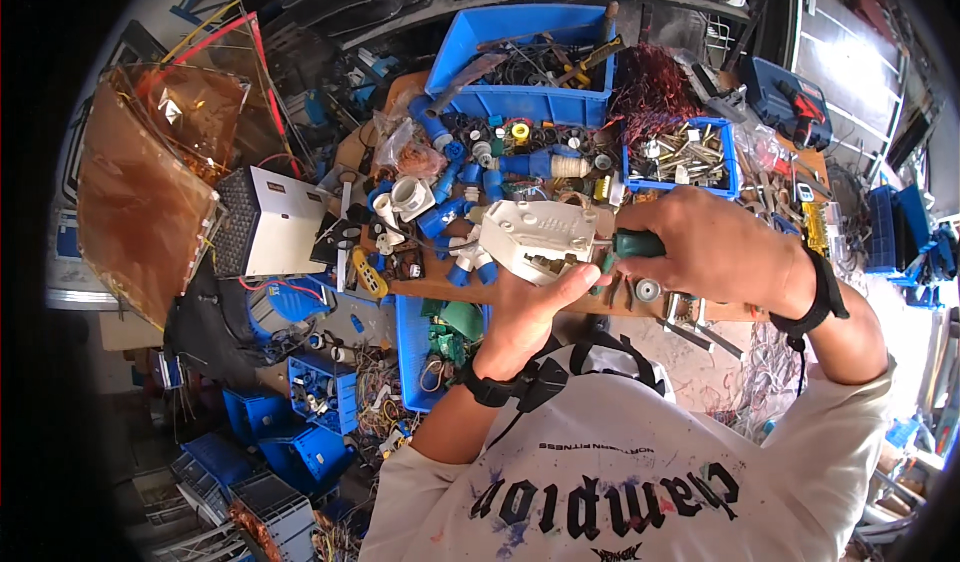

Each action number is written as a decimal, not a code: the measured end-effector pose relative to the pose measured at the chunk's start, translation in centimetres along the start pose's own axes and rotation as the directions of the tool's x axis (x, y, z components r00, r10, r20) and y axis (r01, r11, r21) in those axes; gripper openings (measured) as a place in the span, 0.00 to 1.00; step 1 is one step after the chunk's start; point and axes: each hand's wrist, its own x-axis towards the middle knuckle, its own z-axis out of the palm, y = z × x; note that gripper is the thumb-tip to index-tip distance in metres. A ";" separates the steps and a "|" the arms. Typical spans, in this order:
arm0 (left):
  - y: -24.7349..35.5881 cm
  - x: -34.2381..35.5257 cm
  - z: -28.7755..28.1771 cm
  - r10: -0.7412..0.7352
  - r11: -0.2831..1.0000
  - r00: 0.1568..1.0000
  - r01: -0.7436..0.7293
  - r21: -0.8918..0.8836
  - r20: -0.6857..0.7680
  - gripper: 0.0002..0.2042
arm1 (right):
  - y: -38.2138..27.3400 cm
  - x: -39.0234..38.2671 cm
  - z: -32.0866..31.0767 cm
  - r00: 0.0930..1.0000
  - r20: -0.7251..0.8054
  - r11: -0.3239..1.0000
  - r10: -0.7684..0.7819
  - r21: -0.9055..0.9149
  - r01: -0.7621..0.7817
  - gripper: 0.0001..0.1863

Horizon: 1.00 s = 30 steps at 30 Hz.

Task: The person uses a screwdriver to repeatedly scrape and clean the internal contacts of a white plastic electrical component. They rotate the object to access different sides and continue the scraping motion throughout the clip.

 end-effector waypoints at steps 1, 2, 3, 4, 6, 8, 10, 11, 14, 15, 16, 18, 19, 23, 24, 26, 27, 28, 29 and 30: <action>-0.1 0.0 -0.1 0.002 1.000 1.000 -0.002 0.003 0.019 0.24 | 0.2 0.2 0.0 1.000 0.016 1.000 -0.006 0.013 0.006 0.13; -0.4 0.1 -0.3 0.001 1.000 0.999 -0.002 0.006 0.039 0.24 | 0.5 0.4 0.0 0.999 0.032 1.000 -0.010 0.028 0.009 0.13; -0.5 0.2 -0.3 0.001 1.000 0.998 -0.002 0.009 0.059 0.24 | 0.6 0.5 0.1 0.999 0.047 0.999 -0.015 0.042 0.013 0.13; -0.5 0.2 -0.3 0.008 1.000 0.998 -0.008 0.004 0.061 0.25 | 0.7 0.5 -0.1 0.998 0.059 0.999 -0.014 0.040 0.011 0.13; -0.5 -0.3 -0.5 0.015 1.000 0.999 -0.015 -0.008 0.048 0.26 | 0.6 0.7 0.0 0.995 0.098 0.999 -0.017 0.045 0.013 0.14; -0.6 -0.4 -0.9 0.020 0.998 0.998 -0.016 -0.063 0.059 0.26 | -0.1 0.6 0.0 0.996 0.093 1.000 -0.017 -0.018 0.019 0.14; -0.4 -0.8 -0.8 0.027 0.994 0.997 -0.020 -0.105 0.066 0.27 | -1.4 0.5 -1.1 0.994 0.105 0.998 -0.028 -0.045 0.033 0.15; 0.0 -0.9 -0.5 0.051 0.994 0.997 -0.045 -0.099 0.055 0.27 | -1.5 0.4 -1.2 0.997 0.065 0.997 -0.042 -0.065 0.046 0.15; 1.1 -1.0 0.3 0.101 0.991 0.994 -0.098 -0.090 0.038 0.28 | -2.0 -0.2 -1.2 0.999 -0.007 0.993 -0.047 -0.105 0.046 0.16; 1.7 -1.0 0.5 0.083 0.993 0.996 -0.080 -0.082 0.034 0.28 | -2.2 -0.3 -1.4 1.000 0.001 0.995 -0.025 -0.101 0.025 0.17; 2.3 -1.1 0.6 0.065 0.995 0.997 -0.063 -0.075 0.029 0.28 | -2.4 -0.5 -1.5 1.000 0.009 0.995 -0.003 -0.098 0.004 0.17; 3.0 -1.1 1.0 0.092 0.995 0.995 -0.090 -0.049 0.045 0.28 | -2.7 -1.3 -1.3 1.000 -0.021 0.997 -0.001 -0.075 -0.001 0.17; 3.4 -1.2 1.1 0.088 0.996 0.995 -0.086 -0.026 0.045 0.28 | -2.8 -1.5 -1.2 0.999 -0.035 0.998 0.000 -0.063 -0.002 0.17; 4.5 -1.1 1.9 0.078 0.997 0.997 -0.078 0.018 0.023 0.26 | -3.5 -2.8 -0.2 0.988 -0.149 0.990 -0.032 -0.143 0.011 0.11; 4.8 -1.1 2.0 0.067 0.998 0.998 -0.067 -0.003 0.004 0.25 | -3.9 -3.4 0.4 0.978 -0.207 0.972 -0.041 -0.235 -0.009 0.10; 4.5 -0.4 0.0 0.068 0.994 0.990 -0.078 -0.070 -0.125 0.20 | -4.5 -4.6 1.8 0.947 -0.312 0.913 -0.076 -0.405 -0.060 0.10; 5.0 0.5 -3.7 0.086 0.988 0.985 -0.103 -0.112 -0.152 0.18 | -4.7 -5.2 2.1 0.928 -0.359 0.873 -0.095 -0.478 -0.095 0.10; 6.0 0.2 -4.9 0.145 0.981 0.971 -0.167 -0.101 -0.191 0.19 | -4.9 -6.1 1.5 0.925 -0.370 0.899 -0.080 -0.428 -0.094 0.10; 6.7 0.0 -5.6 0.214 0.968 0.952 -0.237 -0.085 -0.221 0.19 | -4.5 -6.6 1.1 0.935 -0.351 0.934 -0.051 -0.347 -0.079 0.12; 7.0 -1.0 -6.0 0.224 0.973 0.953 -0.230 -0.008 -0.202 0.27 | -4.2 -7.0 0.6 0.959 -0.285 0.967 -0.007 -0.245 -0.066 0.13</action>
